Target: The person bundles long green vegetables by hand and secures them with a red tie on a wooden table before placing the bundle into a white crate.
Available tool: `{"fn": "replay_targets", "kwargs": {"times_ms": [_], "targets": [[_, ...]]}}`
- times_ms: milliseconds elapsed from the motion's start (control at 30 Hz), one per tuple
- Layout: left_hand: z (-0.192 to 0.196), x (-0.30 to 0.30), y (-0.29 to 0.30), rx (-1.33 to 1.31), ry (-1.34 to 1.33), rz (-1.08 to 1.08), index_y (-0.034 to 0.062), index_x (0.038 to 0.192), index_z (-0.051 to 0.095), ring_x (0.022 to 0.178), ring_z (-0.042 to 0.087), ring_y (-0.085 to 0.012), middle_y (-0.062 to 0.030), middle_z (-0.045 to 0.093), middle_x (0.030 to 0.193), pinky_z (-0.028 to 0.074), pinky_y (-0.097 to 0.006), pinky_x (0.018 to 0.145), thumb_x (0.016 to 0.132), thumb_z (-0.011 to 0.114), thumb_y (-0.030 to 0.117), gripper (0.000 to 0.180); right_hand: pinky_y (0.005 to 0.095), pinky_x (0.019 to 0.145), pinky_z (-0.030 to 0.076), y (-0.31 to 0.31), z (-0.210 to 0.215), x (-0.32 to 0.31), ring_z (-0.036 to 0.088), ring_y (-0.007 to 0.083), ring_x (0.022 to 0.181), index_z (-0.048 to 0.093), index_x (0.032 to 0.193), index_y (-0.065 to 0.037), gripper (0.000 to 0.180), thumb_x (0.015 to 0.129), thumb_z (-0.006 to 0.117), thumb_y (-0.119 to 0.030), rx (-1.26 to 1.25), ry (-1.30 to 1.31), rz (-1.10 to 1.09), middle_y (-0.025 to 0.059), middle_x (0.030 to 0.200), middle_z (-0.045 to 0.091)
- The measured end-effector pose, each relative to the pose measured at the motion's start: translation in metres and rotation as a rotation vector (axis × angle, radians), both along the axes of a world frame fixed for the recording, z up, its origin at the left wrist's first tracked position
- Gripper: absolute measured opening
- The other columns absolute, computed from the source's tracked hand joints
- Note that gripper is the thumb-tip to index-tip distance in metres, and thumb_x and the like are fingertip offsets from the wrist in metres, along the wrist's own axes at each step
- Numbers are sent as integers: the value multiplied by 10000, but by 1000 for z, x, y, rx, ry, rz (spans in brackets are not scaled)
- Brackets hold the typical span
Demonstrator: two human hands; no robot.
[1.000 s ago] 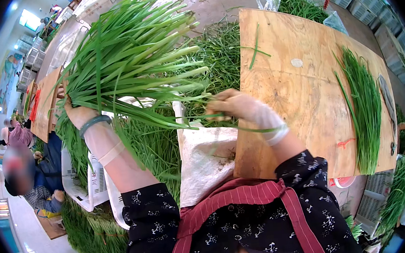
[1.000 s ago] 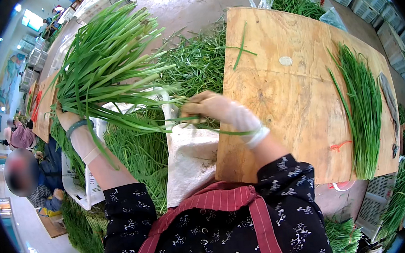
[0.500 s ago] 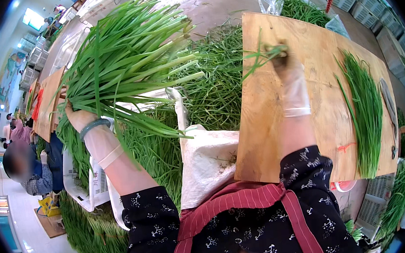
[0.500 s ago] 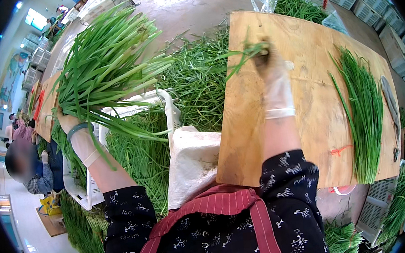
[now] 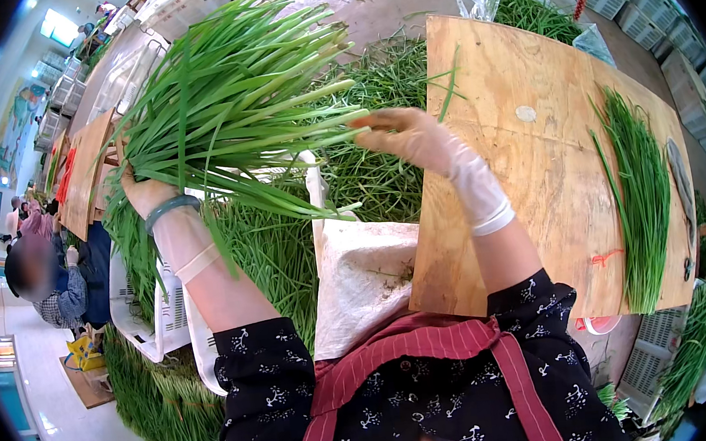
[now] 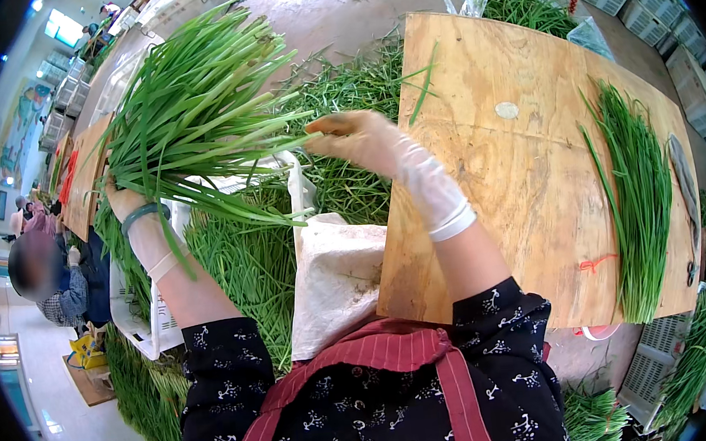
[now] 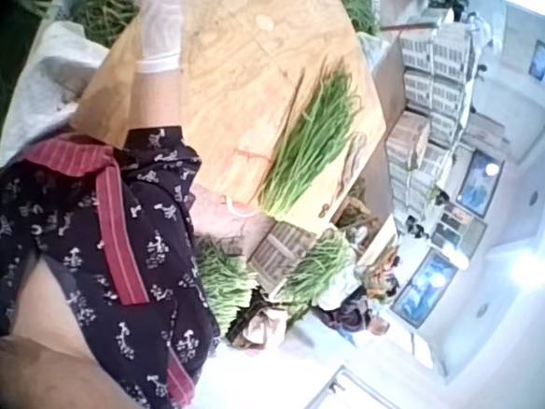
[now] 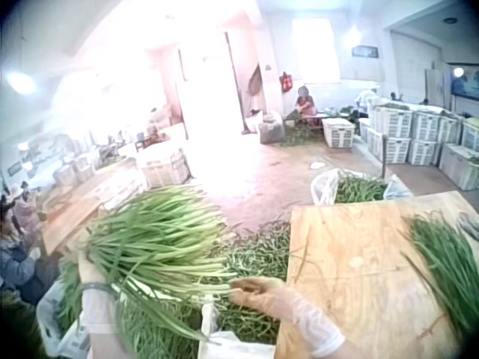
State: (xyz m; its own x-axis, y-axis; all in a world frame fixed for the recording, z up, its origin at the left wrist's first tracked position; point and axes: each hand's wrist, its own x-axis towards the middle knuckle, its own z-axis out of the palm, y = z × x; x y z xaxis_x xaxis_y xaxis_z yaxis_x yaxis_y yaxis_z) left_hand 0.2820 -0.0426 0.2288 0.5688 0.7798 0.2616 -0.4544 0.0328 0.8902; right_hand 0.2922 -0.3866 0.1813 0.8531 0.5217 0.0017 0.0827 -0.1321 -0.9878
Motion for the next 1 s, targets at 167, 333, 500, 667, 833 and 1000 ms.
{"fn": "replay_targets", "kwargs": {"times_ms": [167, 333, 500, 667, 833, 1000], "targets": [[-2, 3, 7, -46, -62, -139, 12, 1174, 379, 825, 614, -286, -223, 560, 1012, 555, -401, 671, 764, 547, -79, 452, 248, 816, 433, 31, -10, -2, 564, 126, 901, 592, 1068, -10, 383, 777, 672, -247, 239, 181, 86, 76, 979, 630], [-6, 3, 18, 51, 108, -59, 16, 1139, 384, 869, 589, -288, -223, 536, 1063, 535, -427, 704, 744, 548, -91, 441, 221, 755, 440, 16, -19, -17, 573, 109, 813, 636, 996, -38, 286, 776, 663, -219, 108, 142, -125, 60, 866, 647], [-27, 11, 65, 235, 167, -104, 47, 1199, 363, 973, 532, -242, -157, 514, 1132, 449, -404, 792, 812, 470, 49, 402, 263, 840, 420, -46, -74, 20, 567, 184, 943, 586, 1125, -161, 385, 783, 623, -333, -432, -177, -406, 120, 1040, 604], [-13, 16, 30, -35, 291, -204, 131, 1306, 348, 1195, 380, -200, -40, 404, 1317, 250, -407, 1014, 902, 316, 353, 462, 268, 963, 330, -6, -4, 34, 471, 192, 1125, 521, 1213, -150, 484, 801, 605, -388, 80, -173, -253, 106, 1150, 561], [-56, 25, 144, 215, 152, -339, 83, 1231, 345, 1028, 489, -254, -145, 470, 1185, 415, -428, 829, 810, 447, 171, 442, 320, 916, 342, 40, 14, 39, 523, 169, 976, 645, 1027, -130, 410, 775, 612, -451, 265, -97, -206, 65, 948, 627], [-29, 8, 50, 88, 195, -135, 38, 1130, 378, 850, 597, -295, -217, 541, 1044, 538, -436, 677, 742, 563, -87, 448, 270, 819, 370, 18, -1, 46, 519, 111, 787, 685, 892, -126, 286, 798, 603, -384, 218, -148, -468, 2, 751, 600]]}}
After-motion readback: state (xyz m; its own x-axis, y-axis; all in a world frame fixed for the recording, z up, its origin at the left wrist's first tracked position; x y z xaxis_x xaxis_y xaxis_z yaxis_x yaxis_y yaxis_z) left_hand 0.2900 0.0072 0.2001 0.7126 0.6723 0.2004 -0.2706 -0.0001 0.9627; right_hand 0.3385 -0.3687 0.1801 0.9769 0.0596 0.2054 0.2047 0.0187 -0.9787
